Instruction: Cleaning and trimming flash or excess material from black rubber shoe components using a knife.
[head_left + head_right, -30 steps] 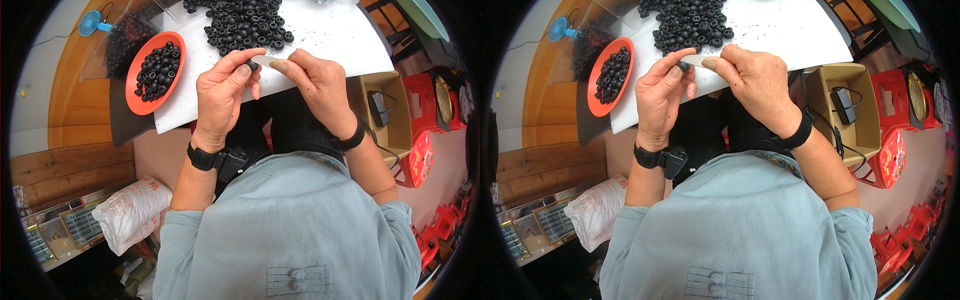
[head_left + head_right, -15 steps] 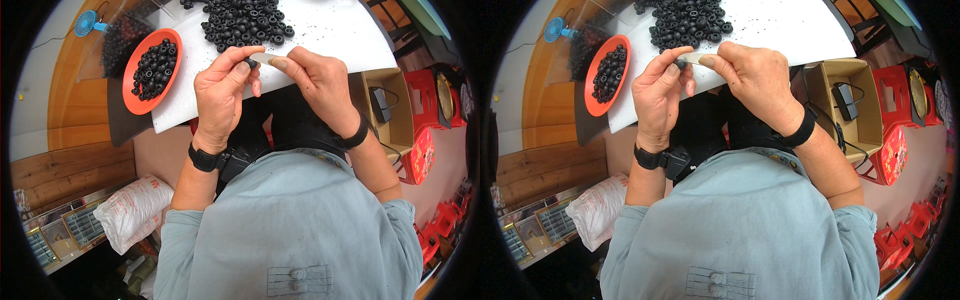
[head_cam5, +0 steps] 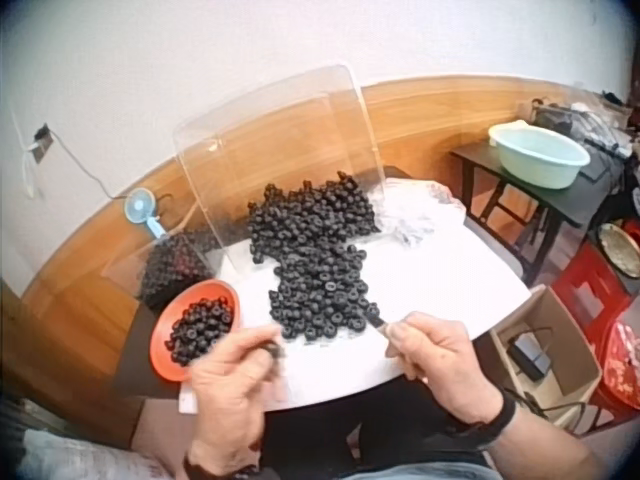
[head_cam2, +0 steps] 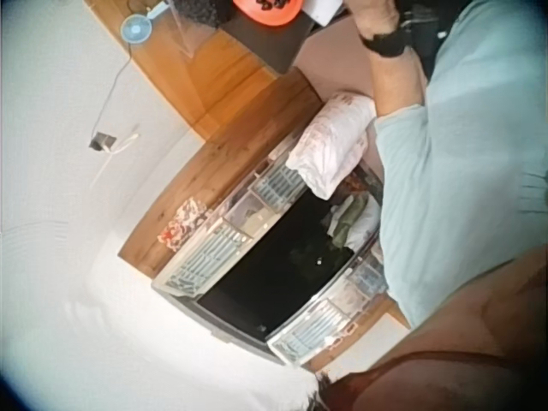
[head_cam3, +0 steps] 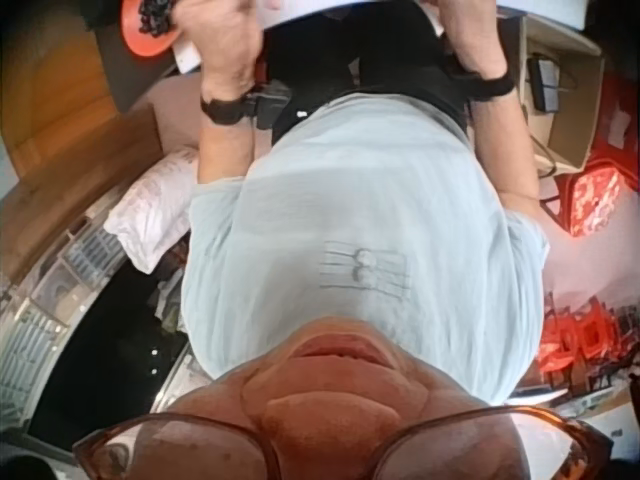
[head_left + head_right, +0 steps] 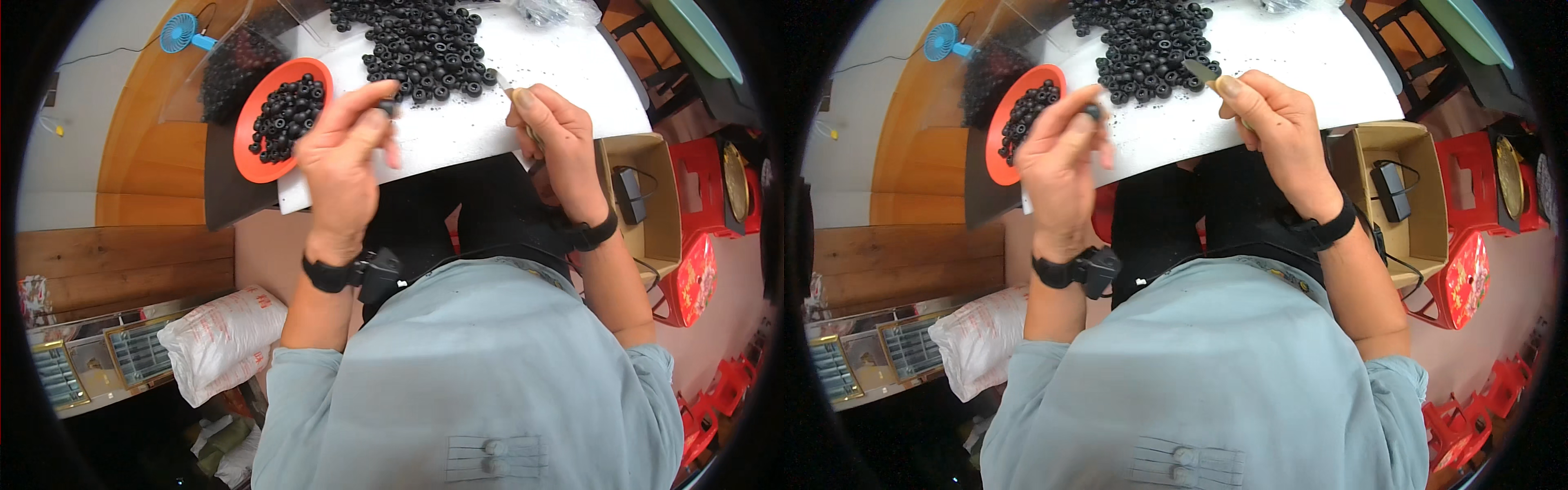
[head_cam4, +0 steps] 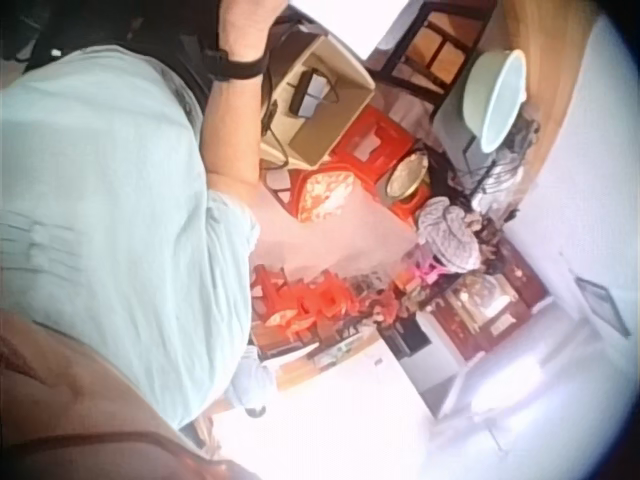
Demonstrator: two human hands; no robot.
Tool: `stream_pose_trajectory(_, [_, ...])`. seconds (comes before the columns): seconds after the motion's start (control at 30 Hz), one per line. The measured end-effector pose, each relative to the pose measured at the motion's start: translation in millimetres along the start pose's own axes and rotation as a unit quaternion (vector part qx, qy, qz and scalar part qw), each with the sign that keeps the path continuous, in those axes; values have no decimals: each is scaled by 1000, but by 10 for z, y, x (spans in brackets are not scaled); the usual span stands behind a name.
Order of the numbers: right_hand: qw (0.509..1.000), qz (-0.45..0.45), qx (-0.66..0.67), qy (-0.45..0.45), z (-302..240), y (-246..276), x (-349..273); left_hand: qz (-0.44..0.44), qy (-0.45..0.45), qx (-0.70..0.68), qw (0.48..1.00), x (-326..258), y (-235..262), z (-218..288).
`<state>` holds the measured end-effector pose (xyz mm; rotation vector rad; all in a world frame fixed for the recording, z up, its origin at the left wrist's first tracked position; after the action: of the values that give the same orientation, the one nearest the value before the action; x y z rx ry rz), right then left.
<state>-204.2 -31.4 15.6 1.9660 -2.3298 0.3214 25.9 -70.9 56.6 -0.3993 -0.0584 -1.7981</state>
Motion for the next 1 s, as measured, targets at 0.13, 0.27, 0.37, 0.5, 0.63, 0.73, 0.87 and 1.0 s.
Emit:
stream_pose_trajectory(0.13, [1000, -11, 9, 12, -35, -24, -27, 96, -80, 240, 963, 167, 673, 627])
stream_pose_trajectory(0.27, [999, -10, -16, 38, -52, -51, -22, 66, -170, 480, 858, 308, 732, 787])
stream_pose_trajectory(0.37, [999, -5, -19, 31, -18, -46, -13, -21, -215, 536, 816, 244, 260, 542])
stream_pose_trajectory(0.5, [999, -17, -23, 40, 22, -69, -18, -32, -199, 573, 794, 309, -132, 113])
stream_pose_trajectory(0.63, [997, -16, -41, 60, 11, -73, -30, -9, -172, 607, 776, 406, -91, -54])
stream_pose_trajectory(0.73, [996, -16, -65, 66, 9, -73, -31, -13, -193, 609, 769, 360, -8, -37])
stream_pose_trajectory(0.87, [992, -9, -94, 89, -41, -72, -52, -25, -220, 615, 757, 317, -11, -15])
stream_pose_trajectory(1.0, [990, -18, -115, 85, -88, -101, -67, -37, -202, 646, 736, 369, -66, -68])
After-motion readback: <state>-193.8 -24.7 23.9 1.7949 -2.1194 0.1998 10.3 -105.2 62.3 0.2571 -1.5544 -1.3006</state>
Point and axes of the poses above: each hand's wrist, its own x-axis towards the middle knuckle, its own y-axis out of the back of the hand, z = x × y, the point moved 9 cm from there along x, towards the middle knuckle, and after that the axes turned 1 degree about -y, right-handed, at the moved point
